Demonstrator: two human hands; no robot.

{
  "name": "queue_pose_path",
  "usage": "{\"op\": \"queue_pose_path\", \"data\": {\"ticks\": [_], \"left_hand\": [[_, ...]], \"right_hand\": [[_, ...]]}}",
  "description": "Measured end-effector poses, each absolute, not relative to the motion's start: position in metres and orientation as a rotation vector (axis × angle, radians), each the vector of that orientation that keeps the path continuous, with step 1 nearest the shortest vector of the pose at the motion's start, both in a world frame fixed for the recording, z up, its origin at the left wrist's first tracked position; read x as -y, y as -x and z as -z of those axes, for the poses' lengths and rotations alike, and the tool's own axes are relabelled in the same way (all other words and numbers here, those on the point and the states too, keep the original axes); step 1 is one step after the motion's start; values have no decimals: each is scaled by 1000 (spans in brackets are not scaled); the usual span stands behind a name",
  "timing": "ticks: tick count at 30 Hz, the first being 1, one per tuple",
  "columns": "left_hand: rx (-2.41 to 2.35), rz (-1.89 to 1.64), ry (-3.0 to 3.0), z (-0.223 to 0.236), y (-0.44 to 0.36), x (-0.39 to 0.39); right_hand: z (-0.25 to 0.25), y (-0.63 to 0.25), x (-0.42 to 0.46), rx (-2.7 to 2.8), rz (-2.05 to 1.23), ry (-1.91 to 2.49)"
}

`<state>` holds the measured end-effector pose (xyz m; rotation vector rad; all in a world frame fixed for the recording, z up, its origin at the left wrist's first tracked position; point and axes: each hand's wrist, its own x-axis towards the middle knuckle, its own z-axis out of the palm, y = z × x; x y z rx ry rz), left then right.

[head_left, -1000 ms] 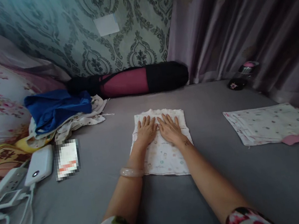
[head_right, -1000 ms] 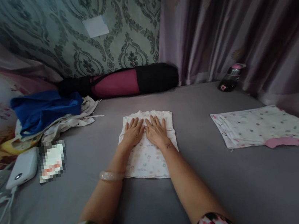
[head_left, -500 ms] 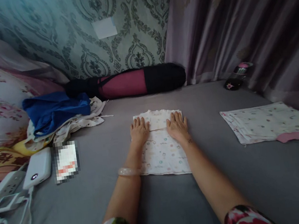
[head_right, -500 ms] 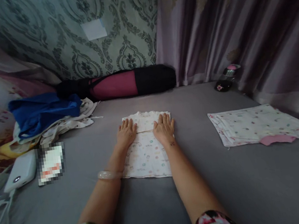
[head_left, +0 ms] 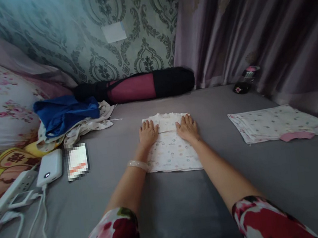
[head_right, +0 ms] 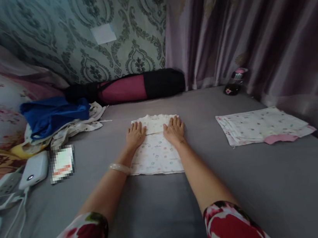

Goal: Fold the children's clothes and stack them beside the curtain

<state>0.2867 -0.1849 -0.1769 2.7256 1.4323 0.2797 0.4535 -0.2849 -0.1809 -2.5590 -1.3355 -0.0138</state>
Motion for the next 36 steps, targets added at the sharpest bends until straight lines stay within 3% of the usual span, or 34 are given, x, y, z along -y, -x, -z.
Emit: {"op": "queue_pose_path", "data": {"ticks": [21, 36], "left_hand": [[-530, 15, -2870, 158, -222, 302], [-638, -48, -2852, 170, -176, 256]], "right_hand": [[158, -394, 413, 2202, -198, 1974], [163, -430, 423, 2182, -205, 2003]]}}
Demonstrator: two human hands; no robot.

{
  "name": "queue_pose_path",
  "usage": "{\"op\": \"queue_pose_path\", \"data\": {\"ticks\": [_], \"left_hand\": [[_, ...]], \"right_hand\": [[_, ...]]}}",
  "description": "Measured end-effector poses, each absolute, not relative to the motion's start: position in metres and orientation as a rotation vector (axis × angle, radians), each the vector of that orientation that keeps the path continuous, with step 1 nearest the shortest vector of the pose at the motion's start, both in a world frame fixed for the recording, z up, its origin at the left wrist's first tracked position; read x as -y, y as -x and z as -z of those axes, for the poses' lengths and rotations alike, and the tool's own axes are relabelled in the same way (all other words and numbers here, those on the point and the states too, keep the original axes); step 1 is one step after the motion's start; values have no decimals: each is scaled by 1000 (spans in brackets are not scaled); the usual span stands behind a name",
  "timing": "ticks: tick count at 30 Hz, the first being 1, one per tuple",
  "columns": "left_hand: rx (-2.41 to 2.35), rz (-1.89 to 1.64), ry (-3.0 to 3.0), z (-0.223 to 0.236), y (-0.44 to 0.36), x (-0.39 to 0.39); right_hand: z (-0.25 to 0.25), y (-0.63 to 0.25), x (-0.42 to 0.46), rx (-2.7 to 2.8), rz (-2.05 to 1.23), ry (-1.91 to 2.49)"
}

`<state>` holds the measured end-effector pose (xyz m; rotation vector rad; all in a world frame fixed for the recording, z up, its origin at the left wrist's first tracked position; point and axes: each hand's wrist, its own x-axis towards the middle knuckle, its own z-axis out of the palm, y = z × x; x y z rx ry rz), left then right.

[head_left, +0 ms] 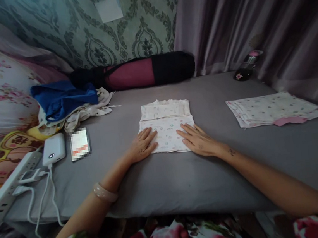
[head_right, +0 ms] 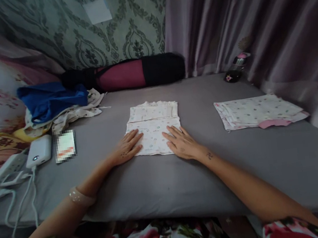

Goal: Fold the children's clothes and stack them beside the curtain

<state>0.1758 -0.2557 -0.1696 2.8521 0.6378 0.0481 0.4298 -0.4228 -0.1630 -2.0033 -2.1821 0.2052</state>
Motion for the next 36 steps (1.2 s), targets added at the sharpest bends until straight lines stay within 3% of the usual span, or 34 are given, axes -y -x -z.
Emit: {"op": "queue_pose_path", "data": {"ticks": [16, 36], "left_hand": [[-474, -353, -2770, 165, -119, 243], [-485, -276, -2712, 140, -107, 266]], "right_hand": [[159, -464, 469, 2055, -274, 1960], [152, -452, 487, 2016, -242, 1739]]}}
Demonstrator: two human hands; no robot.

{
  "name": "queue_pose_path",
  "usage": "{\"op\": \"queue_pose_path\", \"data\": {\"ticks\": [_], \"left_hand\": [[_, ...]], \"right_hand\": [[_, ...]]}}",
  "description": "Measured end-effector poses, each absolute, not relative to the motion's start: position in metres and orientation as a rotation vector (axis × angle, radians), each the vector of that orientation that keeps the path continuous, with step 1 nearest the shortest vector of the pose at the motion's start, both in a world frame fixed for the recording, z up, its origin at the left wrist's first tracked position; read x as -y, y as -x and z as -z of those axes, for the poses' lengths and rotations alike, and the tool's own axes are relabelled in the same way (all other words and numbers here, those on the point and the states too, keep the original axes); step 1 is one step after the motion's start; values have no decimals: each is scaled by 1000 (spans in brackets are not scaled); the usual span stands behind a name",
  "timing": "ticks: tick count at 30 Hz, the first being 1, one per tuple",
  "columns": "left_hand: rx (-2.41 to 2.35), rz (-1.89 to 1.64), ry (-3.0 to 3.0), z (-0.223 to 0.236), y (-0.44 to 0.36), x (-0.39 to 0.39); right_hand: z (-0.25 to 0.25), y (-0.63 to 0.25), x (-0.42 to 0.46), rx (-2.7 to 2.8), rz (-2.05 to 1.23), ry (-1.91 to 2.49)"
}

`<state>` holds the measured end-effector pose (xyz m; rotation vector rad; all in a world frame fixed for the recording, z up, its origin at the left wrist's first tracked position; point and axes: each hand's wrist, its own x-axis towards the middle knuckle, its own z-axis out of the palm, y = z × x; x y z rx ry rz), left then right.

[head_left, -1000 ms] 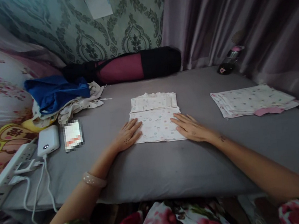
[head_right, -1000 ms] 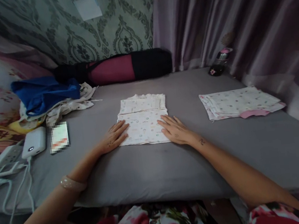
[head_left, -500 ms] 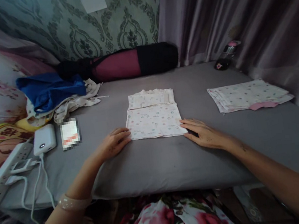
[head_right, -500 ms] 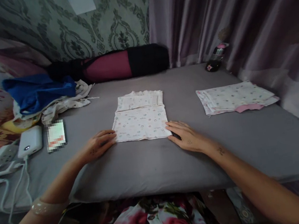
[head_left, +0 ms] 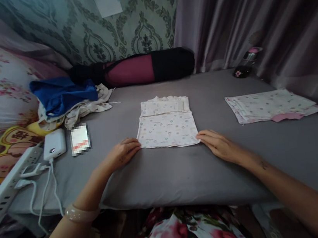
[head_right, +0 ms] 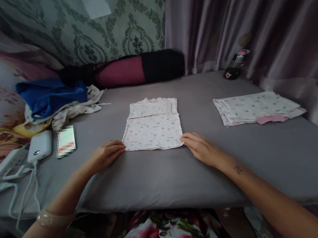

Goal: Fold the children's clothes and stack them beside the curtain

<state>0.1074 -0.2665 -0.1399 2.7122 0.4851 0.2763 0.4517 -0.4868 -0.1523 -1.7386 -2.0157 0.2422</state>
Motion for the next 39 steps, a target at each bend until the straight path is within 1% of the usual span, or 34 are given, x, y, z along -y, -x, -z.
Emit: {"op": "queue_pose_path", "data": {"ticks": [9, 15, 17, 22, 25, 28, 31, 36, 39], "left_hand": [[-614, -215, -2798, 138, -115, 272], [-730, -242, -2710, 147, -117, 264], [-762, -294, -2643, 145, -119, 262], [-833, -329, -2484, 130, -126, 259], [-864, -326, -2444, 122, -134, 255], [-874, -290, -2411, 117, -141, 245], [-848, -273, -2420, 116, -148, 232], [-928, -428, -2424, 118, -166, 210], [-1065, -535, -2362, 124, -183, 197]], "right_hand": [[160, -451, 476, 1952, -232, 1681], [161, -452, 472, 1815, -317, 1710], [162, -453, 468, 1686, -373, 1776], [160, -454, 457, 1327, -689, 1815], [156, -456, 451, 1242, -744, 1817], [150, -458, 446, 1318, -701, 1841], [143, -462, 439, 1440, -584, 1901], [142, -476, 414, 1389, -362, 2013], [150, -488, 392, 1286, -313, 1991]]}}
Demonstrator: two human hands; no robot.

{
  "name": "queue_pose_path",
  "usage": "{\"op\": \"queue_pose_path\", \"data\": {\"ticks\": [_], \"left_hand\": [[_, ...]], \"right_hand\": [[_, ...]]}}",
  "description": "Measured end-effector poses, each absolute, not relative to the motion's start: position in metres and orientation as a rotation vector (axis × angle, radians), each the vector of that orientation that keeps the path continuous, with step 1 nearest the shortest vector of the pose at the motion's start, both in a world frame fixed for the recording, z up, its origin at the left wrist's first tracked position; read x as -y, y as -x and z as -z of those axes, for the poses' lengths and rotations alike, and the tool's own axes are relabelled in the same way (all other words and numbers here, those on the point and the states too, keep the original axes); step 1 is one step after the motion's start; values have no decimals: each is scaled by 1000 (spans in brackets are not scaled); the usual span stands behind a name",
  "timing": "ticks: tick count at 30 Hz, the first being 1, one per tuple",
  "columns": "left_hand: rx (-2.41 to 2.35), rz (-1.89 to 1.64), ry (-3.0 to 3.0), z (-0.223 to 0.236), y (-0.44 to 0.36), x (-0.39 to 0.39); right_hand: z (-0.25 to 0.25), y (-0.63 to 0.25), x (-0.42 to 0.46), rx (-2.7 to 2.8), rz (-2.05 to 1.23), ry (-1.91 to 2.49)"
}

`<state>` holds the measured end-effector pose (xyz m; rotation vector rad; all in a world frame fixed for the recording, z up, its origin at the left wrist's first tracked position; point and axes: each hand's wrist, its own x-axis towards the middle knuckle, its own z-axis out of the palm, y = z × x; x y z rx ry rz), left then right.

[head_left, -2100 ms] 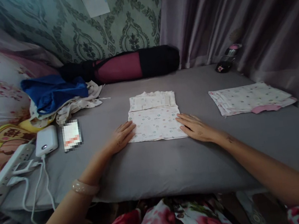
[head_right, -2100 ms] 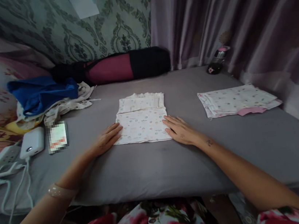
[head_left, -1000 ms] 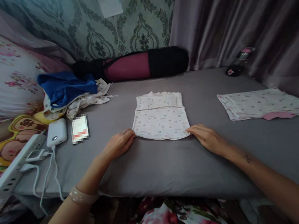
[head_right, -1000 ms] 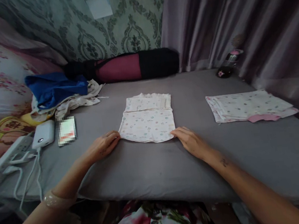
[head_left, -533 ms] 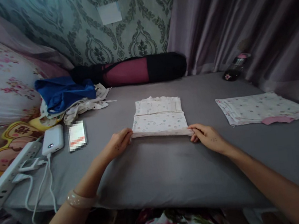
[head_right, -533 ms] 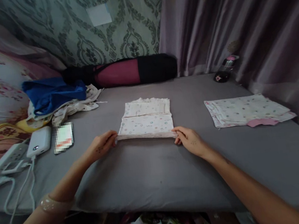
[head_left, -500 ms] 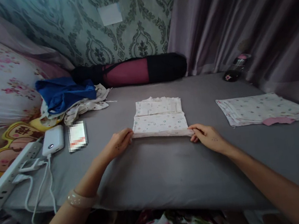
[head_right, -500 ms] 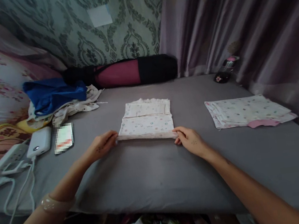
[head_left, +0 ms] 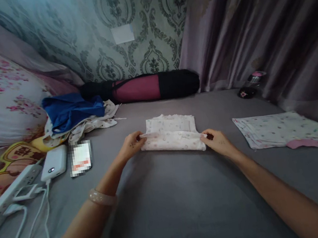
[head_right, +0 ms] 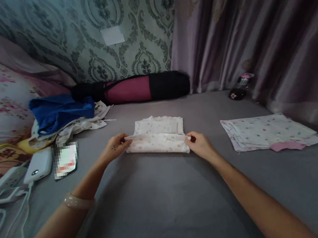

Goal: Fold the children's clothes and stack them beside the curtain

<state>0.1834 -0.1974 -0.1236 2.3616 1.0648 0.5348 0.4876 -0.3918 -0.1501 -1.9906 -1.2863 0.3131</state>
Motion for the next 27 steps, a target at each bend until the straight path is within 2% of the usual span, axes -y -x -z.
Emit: {"op": "queue_pose_path", "data": {"ticks": [8, 12, 16, 27], "left_hand": [[-1380, -693, -2262, 147, -233, 171], [-1393, -753, -2266, 159, -247, 165], [-1418, -701, -2314, 164, -254, 161], [-1500, -506, -2397, 154, -276, 150]], "right_hand": [[167, -498, 330, 1115, -26, 2178], [157, -490, 317, 1100, -27, 2323], [144, -481, 311, 1133, -78, 2443], [149, -491, 290, 1189, 79, 2551]]}}
